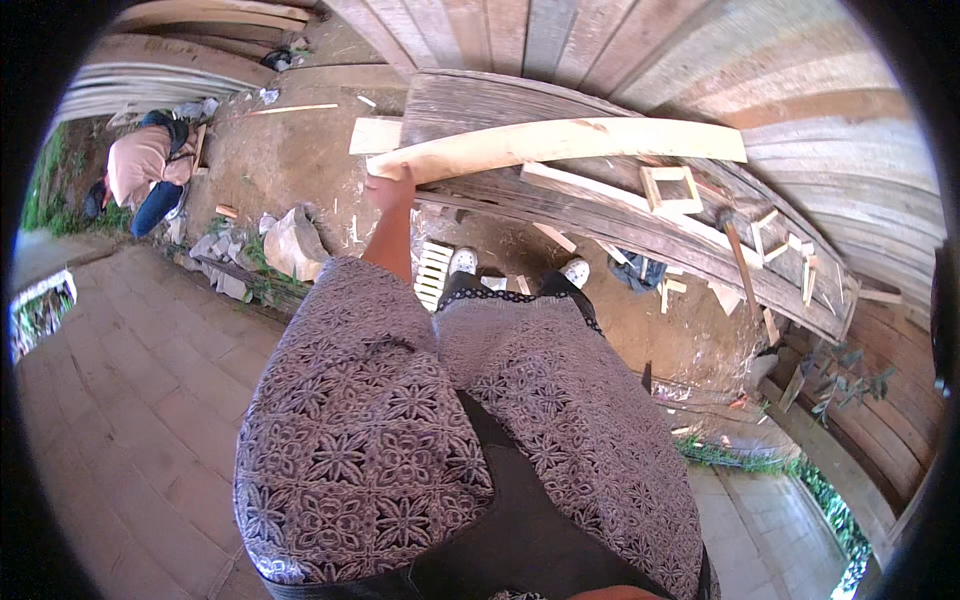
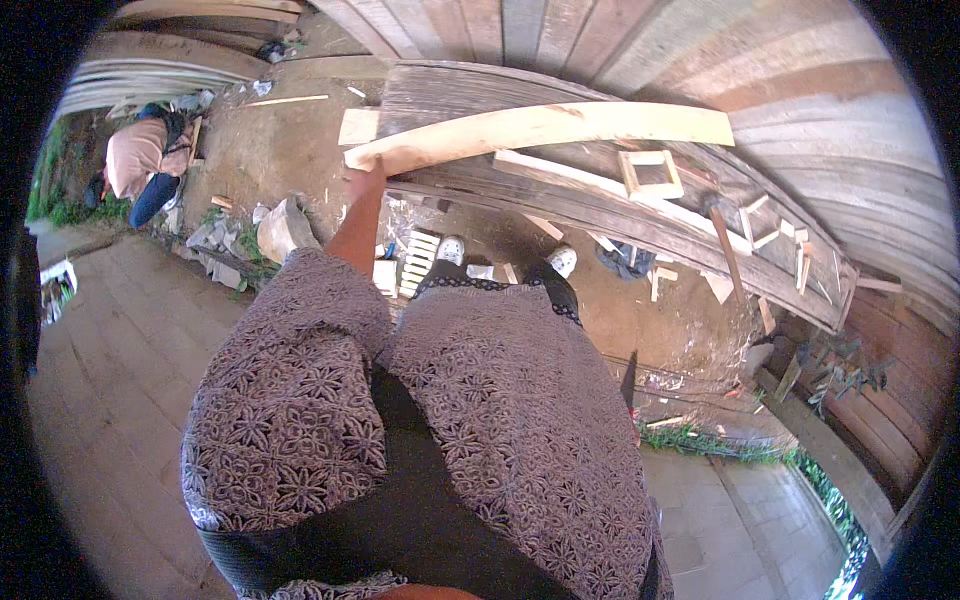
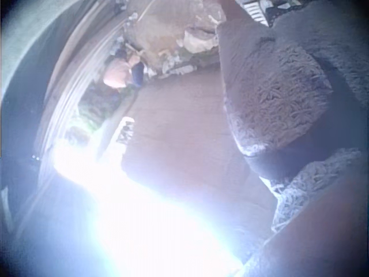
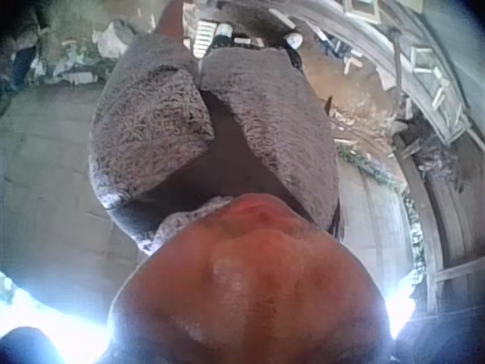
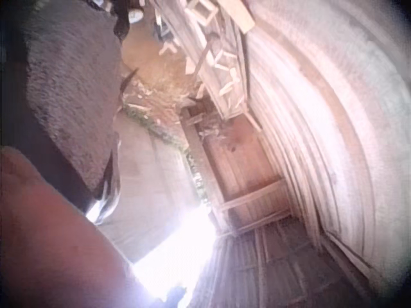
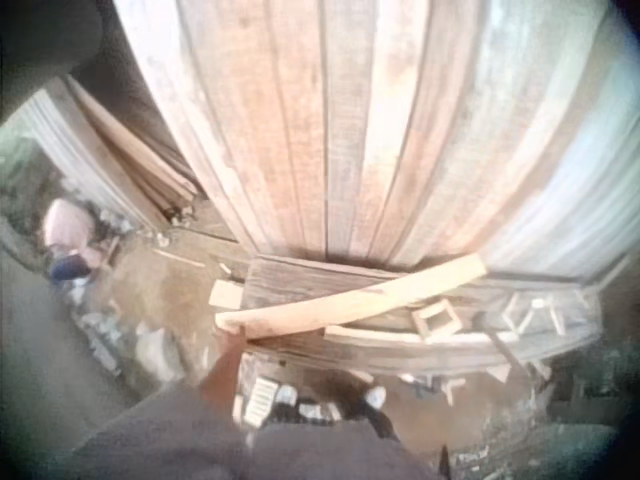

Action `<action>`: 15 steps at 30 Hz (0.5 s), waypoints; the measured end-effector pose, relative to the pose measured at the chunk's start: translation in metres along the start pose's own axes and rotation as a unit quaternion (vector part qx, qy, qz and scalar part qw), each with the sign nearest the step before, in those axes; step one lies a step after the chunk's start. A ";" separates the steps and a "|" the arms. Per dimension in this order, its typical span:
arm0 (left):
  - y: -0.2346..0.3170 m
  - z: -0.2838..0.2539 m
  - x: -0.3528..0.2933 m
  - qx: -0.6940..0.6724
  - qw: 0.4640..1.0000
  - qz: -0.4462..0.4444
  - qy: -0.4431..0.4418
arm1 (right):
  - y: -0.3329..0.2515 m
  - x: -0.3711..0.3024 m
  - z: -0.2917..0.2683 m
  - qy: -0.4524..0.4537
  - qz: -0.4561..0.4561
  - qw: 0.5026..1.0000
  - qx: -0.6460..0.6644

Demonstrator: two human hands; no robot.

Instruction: The person assembles a small square wooden frame by fitting four pieces together, then uses a hand saw to cut a longer plank into smaller pieces. They use a hammer to tap the frame pieces into alignment and continue cutting and assembling additional frames.

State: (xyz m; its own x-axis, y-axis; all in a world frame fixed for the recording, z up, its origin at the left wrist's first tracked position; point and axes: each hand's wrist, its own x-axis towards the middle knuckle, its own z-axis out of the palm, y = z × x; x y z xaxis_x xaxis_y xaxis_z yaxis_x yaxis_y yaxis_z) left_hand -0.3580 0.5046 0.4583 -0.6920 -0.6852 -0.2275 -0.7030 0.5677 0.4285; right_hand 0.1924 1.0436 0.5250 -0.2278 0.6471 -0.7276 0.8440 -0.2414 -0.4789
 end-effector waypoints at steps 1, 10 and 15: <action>-0.012 -0.004 0.014 -0.012 0.997 -0.072 -0.030 | -0.008 0.001 0.000 -0.002 -0.009 1.000 -0.011; -0.039 -0.015 0.069 -0.338 0.910 -0.011 -0.241 | -0.055 -0.057 0.067 -0.001 -0.093 0.992 -0.083; -0.040 -0.067 0.077 -0.576 0.754 -0.017 -0.313 | -0.091 -0.095 0.120 -0.031 -0.147 0.981 -0.122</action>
State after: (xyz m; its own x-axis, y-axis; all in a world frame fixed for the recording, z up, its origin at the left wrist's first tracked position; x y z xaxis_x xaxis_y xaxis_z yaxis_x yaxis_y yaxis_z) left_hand -0.3717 0.3982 0.4822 -0.8724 -0.1351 -0.4697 -0.3619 -0.4673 0.8066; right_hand 0.0787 0.9170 0.5786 -0.5009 0.6160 -0.6080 0.8271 0.1336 -0.5460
